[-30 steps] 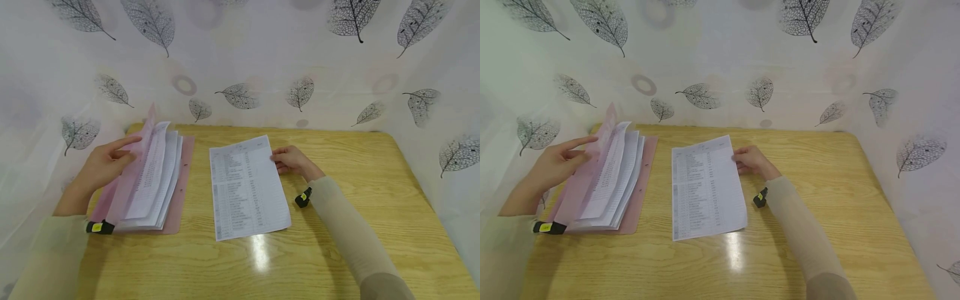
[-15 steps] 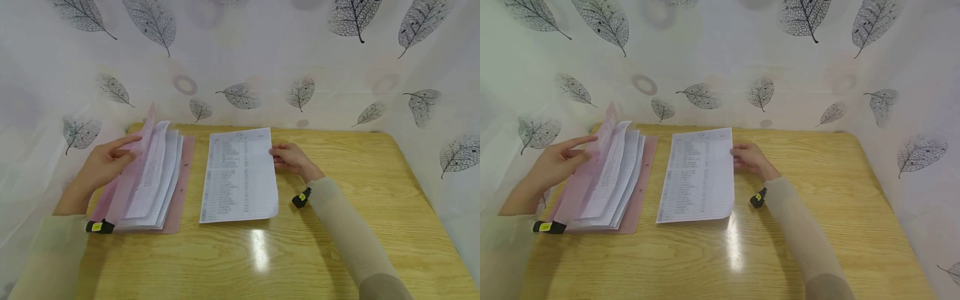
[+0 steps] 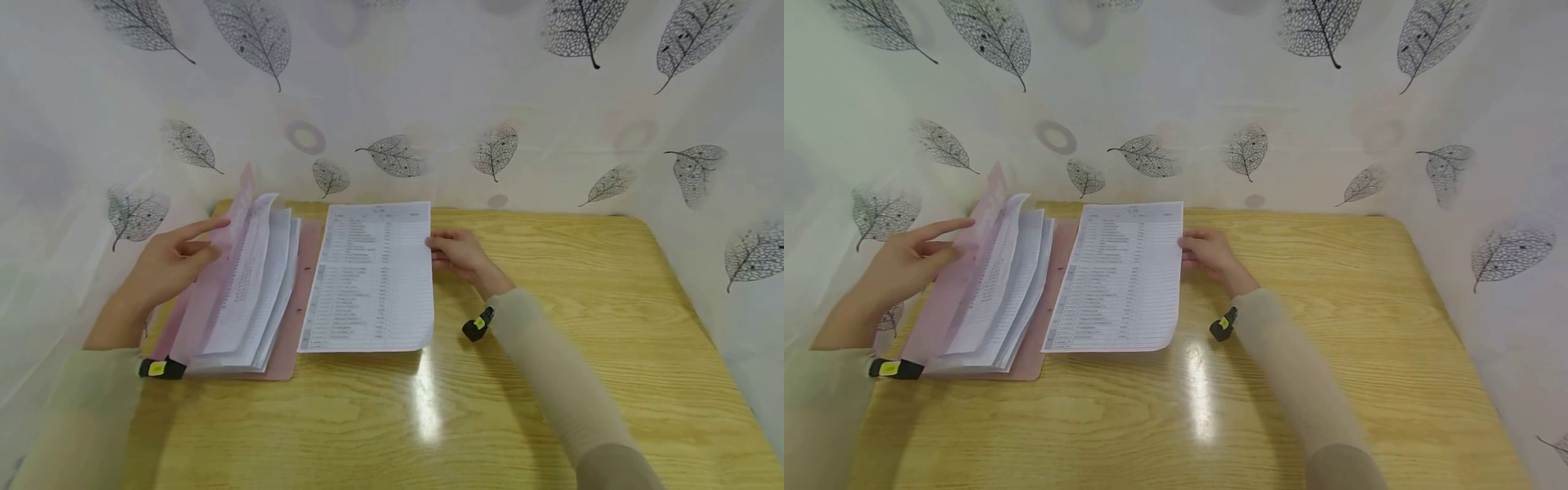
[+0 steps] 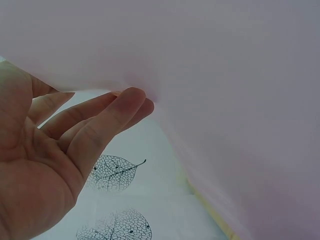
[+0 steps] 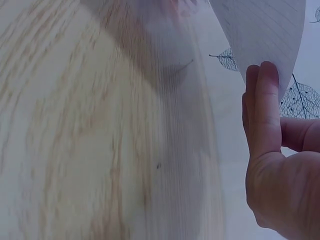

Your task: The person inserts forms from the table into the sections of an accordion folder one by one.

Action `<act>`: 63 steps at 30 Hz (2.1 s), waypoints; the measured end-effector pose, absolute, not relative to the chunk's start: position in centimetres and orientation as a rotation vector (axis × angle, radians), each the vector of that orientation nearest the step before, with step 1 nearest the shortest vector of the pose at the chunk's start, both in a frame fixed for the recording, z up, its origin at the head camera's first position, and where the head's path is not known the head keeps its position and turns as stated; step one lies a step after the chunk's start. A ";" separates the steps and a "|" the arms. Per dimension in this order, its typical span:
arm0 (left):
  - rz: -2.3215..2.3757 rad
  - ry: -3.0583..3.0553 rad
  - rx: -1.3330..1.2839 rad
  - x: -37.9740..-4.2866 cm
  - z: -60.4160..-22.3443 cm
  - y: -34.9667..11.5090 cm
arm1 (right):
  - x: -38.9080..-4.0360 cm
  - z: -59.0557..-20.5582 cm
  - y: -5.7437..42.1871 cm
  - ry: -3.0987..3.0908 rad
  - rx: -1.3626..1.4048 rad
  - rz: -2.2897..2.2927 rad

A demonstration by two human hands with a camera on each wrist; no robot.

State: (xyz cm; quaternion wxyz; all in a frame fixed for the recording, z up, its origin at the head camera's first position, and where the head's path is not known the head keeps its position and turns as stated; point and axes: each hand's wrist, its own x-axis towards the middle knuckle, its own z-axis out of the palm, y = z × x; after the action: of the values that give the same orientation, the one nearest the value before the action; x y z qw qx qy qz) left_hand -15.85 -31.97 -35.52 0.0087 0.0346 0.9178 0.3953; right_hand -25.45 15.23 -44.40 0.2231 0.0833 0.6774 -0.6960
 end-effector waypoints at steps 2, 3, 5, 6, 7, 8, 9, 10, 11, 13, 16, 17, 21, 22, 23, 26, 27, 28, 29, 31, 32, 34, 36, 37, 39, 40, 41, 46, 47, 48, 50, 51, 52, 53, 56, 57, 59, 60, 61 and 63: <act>1.241 2.863 0.106 -15.8 -35.6 -32.0 | -25.4 -44.4 14.7 1.858 0.235 -1.931; 1.243 2.864 0.107 -15.8 -35.6 -32.0 | -25.4 -44.4 14.5 1.853 0.236 -1.935; 1.241 2.874 0.117 -15.8 -35.6 -32.0 | -25.4 -44.5 14.1 1.845 0.241 -1.944; 1.243 2.876 0.120 -15.8 -35.6 -32.0 | -25.4 -44.5 13.9 1.845 0.242 -1.945; 1.242 2.880 0.125 -15.8 -35.6 -32.0 | -25.4 -44.5 13.7 1.842 0.243 -1.948; 1.237 2.885 0.126 -15.8 -35.6 -32.0 | -25.4 -44.5 13.5 1.841 0.244 -1.952; 1.236 2.889 0.129 -15.8 -35.5 -32.0 | -25.4 -44.6 13.3 1.841 0.245 -1.955; 1.233 2.892 0.128 -15.8 -35.5 -32.1 | -25.4 -44.6 13.1 1.840 0.244 -1.956; 1.232 2.891 0.124 -15.8 -35.5 -32.1 | -25.4 -44.7 12.9 1.839 0.245 -1.959; 1.225 2.892 0.120 -15.8 -35.5 -32.1 | -25.4 -44.7 12.5 1.831 0.246 -1.966; 1.229 2.885 0.112 -15.8 -35.5 -32.1 | -25.3 -44.5 12.1 1.828 0.250 -1.968; 1.232 2.882 0.114 -15.8 -35.5 -32.1 | -25.3 -44.4 12.0 1.829 0.252 -1.968; 1.225 2.885 0.129 -15.8 -35.6 -32.0 | -25.2 -44.0 11.8 1.837 0.262 -1.979; 1.223 2.885 0.132 -15.8 -35.6 -32.0 | -25.3 -44.0 11.8 1.838 0.265 -1.988; 1.221 2.886 0.138 -15.8 -35.6 -32.0 | -25.3 -43.9 11.8 1.838 0.270 -2.001; 1.213 2.888 0.140 -15.9 -35.5 -31.9 | -25.5 -43.8 11.8 1.848 0.287 -2.023; 1.213 2.887 0.141 -15.9 -35.5 -31.9 | -25.5 -43.8 11.8 1.853 0.288 -2.024; 1.215 2.886 0.137 -15.9 -35.5 -31.9 | -25.6 -43.8 11.7 1.857 0.286 -2.020; 1.215 2.885 0.135 -15.9 -35.5 -31.9 | -25.6 -43.8 11.6 1.865 0.284 -2.012; 1.216 2.882 0.132 -15.8 -35.5 -31.8 | -25.5 -43.7 11.3 1.878 0.278 -1.994; 1.218 2.879 0.130 -15.8 -35.5 -31.8 | -25.5 -43.7 11.1 1.876 0.274 -1.991; 1.224 2.875 0.130 -15.8 -35.5 -31.6 | -25.5 -43.6 10.8 1.874 0.266 -1.983; 1.227 2.873 0.132 -15.8 -35.4 -31.5 | -25.4 -43.4 10.3 1.871 0.259 -1.983; 1.228 2.874 0.131 -15.8 -35.4 -31.4 | -25.4 -43.3 10.1 1.867 0.256 -1.984; 1.223 2.878 0.134 -15.8 -35.4 -31.3 | -25.3 -43.1 9.8 1.863 0.249 -1.989; 1.218 2.881 0.133 -15.8 -35.4 -31.3 | -25.3 -43.0 9.6 1.859 0.245 -1.993; 1.213 2.885 0.133 -15.8 -35.4 -31.3 | -25.3 -43.0 9.4 1.856 0.240 -1.999; 1.212 2.889 0.139 -15.9 -35.4 -31.1 | -25.4 -42.8 8.4 1.827 0.225 -2.028; 1.219 2.887 0.146 -16.0 -35.5 -31.1 | -25.4 -42.8 8.1 1.824 0.223 -2.030; 1.224 2.886 0.149 -16.0 -35.5 -31.1 | -25.5 -42.8 7.9 1.824 0.221 -2.029; 1.231 2.887 0.157 -16.0 -35.6 -31.1 | -25.5 -42.9 7.4 1.826 0.219 -2.025; 1.226 2.890 0.156 -16.0 -35.6 -31.1 | -25.5 -42.9 7.1 1.825 0.216 -2.023; 1.220 2.893 0.152 -16.0 -35.7 -31.1 | -25.5 -42.9 6.8 1.828 0.212 -2.020; 1.215 2.896 0.149 -16.0 -35.7 -31.1 | -25.5 -42.9 6.5 1.831 0.210 -2.016; 1.190 2.908 0.137 -16.1 -35.8 -31.0 | -25.5 -43.0 5.7 1.824 0.206 -2.013; 1.185 2.911 0.134 -16.1 -35.9 -31.0 | -25.4 -43.0 5.5 1.826 0.202 -2.010; 1.183 2.912 0.137 -16.2 -36.0 -31.0 | -25.4 -43.1 5.0 1.828 0.201 -2.003; 1.181 2.914 0.139 -16.2 -36.0 -30.9 | -25.3 -43.1 4.8 1.829 0.201 -2.002; 1.179 2.917 0.142 -16.3 -36.0 -30.9 | -25.3 -43.1 4.5 1.829 0.202 -2.002; 1.174 2.919 0.135 -16.3 -36.1 -30.9 | -25.2 -43.2 4.0 1.826 0.200 -1.998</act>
State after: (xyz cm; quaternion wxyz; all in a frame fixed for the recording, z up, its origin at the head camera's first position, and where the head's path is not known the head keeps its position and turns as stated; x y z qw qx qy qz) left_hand -16.35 -30.90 -36.10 -0.0037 0.0429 0.9269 0.3728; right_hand -25.18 4.04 -43.18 0.2119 0.0722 0.6575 -0.7194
